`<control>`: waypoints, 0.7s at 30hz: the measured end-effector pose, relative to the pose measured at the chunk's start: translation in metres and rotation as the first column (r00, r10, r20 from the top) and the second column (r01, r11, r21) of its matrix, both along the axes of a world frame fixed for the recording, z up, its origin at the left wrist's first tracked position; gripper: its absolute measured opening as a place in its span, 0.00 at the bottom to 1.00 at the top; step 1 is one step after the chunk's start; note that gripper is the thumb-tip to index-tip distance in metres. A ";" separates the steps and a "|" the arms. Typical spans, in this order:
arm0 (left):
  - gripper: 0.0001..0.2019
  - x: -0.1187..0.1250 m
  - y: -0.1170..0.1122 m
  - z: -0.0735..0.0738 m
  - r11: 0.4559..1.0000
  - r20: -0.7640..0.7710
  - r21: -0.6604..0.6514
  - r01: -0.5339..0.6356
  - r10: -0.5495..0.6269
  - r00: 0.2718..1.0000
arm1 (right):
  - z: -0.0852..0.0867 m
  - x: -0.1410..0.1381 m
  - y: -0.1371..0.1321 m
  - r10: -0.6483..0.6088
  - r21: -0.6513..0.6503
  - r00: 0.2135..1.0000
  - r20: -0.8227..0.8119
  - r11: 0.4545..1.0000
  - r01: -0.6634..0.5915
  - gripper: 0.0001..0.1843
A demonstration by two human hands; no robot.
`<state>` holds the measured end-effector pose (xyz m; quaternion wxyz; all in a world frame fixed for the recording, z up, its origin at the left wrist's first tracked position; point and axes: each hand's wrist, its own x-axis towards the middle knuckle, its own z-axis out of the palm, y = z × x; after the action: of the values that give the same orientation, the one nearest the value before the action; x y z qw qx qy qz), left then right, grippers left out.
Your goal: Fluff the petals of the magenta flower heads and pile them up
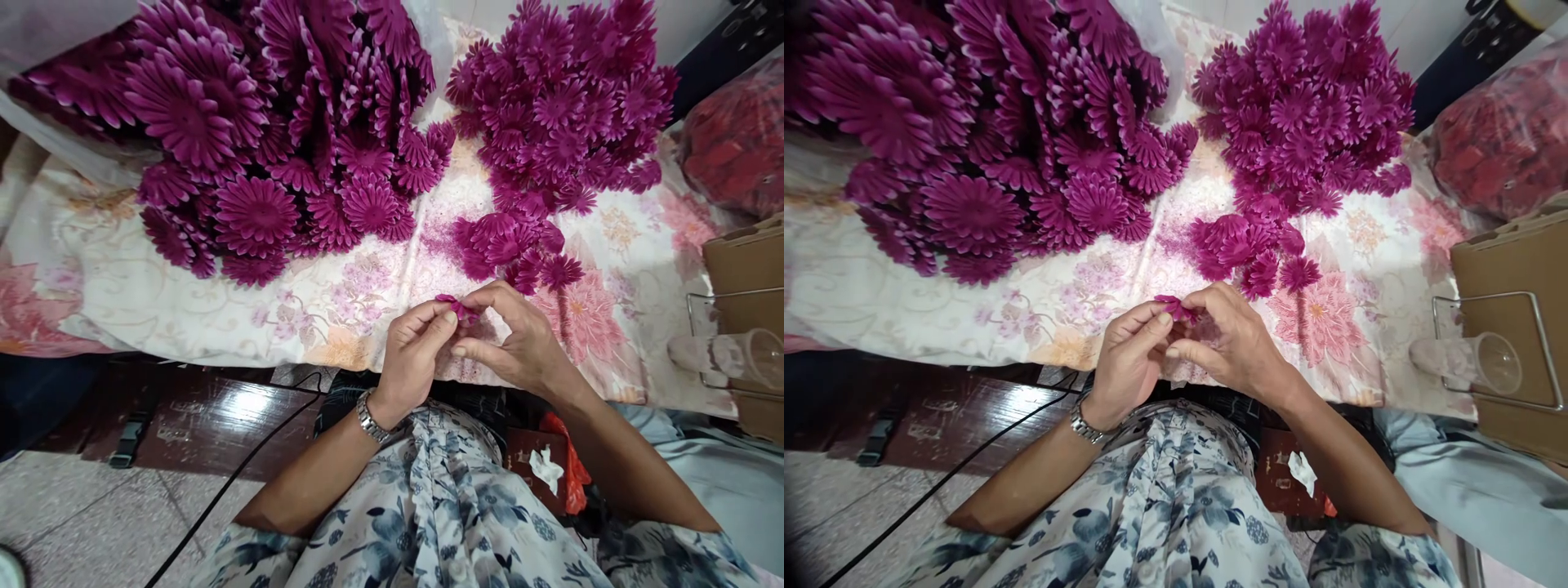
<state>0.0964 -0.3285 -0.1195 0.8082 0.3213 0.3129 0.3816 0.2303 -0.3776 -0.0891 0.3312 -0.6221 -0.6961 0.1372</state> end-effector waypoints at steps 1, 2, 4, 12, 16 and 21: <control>0.05 -0.001 0.000 0.000 0.999 -0.004 0.031 0.024 -0.024 1.000 | -0.002 0.000 0.001 -0.017 0.022 0.999 0.038 1.000 0.016 0.12; 0.06 -0.002 0.000 0.000 0.997 -0.003 0.063 0.047 -0.047 0.999 | -0.004 0.000 0.001 -0.040 0.039 0.997 0.059 0.999 0.038 0.09; 0.09 -0.004 -0.001 0.000 0.990 0.008 0.101 0.100 -0.101 0.995 | -0.006 0.001 0.002 -0.076 0.042 0.997 0.033 0.996 0.075 0.03; 0.17 -0.006 -0.004 0.000 0.992 -0.009 0.105 0.066 -0.066 0.998 | -0.003 0.010 -0.005 -0.163 -0.066 0.946 -0.280 0.986 0.150 0.03; 0.09 -0.006 -0.006 -0.002 0.987 -0.030 0.114 0.117 -0.115 0.993 | -0.002 0.007 -0.006 -0.152 -0.090 0.945 -0.291 0.987 0.132 0.08; 0.07 -0.011 -0.010 0.001 0.973 -0.122 0.217 0.077 -0.051 0.991 | -0.002 0.004 -0.008 -0.159 -0.118 0.932 -0.325 0.985 0.127 0.14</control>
<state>0.0852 -0.3387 -0.1184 0.7599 0.4407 0.3043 0.3684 0.2344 -0.3852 -0.0907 0.4233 -0.6540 -0.5756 0.2487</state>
